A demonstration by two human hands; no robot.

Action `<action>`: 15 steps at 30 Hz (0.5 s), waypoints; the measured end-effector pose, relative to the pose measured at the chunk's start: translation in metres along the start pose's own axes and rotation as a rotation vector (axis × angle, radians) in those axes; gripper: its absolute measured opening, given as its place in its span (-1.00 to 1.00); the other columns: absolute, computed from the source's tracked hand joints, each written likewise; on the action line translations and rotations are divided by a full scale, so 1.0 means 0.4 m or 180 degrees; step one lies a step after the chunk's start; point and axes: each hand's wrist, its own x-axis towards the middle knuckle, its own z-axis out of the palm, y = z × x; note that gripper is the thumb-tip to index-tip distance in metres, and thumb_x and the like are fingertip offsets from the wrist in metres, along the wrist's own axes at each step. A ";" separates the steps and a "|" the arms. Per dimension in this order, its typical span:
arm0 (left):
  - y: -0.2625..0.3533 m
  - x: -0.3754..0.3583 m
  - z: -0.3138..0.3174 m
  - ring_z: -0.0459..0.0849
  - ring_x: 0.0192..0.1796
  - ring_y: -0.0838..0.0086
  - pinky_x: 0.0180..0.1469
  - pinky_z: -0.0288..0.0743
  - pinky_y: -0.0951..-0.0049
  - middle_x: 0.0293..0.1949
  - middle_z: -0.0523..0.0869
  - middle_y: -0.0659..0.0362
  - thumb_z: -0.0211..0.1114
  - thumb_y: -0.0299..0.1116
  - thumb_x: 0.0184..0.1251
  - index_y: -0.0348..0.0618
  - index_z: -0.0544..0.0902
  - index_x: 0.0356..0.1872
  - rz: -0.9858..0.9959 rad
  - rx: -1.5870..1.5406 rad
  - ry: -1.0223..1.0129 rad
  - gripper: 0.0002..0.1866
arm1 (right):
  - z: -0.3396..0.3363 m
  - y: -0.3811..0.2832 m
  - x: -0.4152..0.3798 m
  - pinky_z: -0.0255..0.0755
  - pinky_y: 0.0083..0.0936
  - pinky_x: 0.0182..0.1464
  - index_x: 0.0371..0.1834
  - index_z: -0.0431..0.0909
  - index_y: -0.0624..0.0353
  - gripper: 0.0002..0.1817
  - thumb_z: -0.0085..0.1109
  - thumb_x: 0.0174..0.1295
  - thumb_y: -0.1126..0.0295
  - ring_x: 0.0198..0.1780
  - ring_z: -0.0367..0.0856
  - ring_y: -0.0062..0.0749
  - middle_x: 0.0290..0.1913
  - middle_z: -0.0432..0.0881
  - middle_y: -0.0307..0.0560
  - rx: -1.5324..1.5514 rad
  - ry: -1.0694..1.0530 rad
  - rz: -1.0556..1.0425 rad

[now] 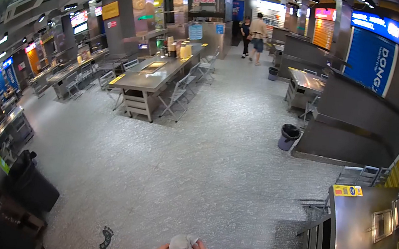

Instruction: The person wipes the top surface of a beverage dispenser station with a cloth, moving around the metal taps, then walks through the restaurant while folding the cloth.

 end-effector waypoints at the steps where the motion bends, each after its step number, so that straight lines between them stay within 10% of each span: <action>1: -0.023 -0.003 -0.018 0.63 0.01 0.29 -0.08 0.59 0.32 0.09 0.56 -0.10 0.33 -0.41 0.16 -0.22 -0.02 0.47 0.0055 0.0045 0.0044 -0.10 | 0.005 0.035 0.024 0.34 -0.27 0.24 0.37 -0.04 0.33 -0.12 0.38 0.13 0.31 0.26 0.39 -0.11 0.22 0.36 0.29 -0.0121 -0.0065 0.0013; 15: -0.176 -0.159 -0.408 0.55 0.12 0.29 0.08 0.49 0.34 0.21 0.46 -0.14 0.28 -0.36 0.17 -0.32 0.18 0.39 -0.0081 -0.0160 0.1046 -0.25 | 0.345 0.007 0.249 0.36 -0.31 0.22 0.41 0.06 0.14 -0.15 0.38 0.13 0.26 0.25 0.41 -0.19 0.24 0.38 0.13 -0.0920 -0.0930 0.0255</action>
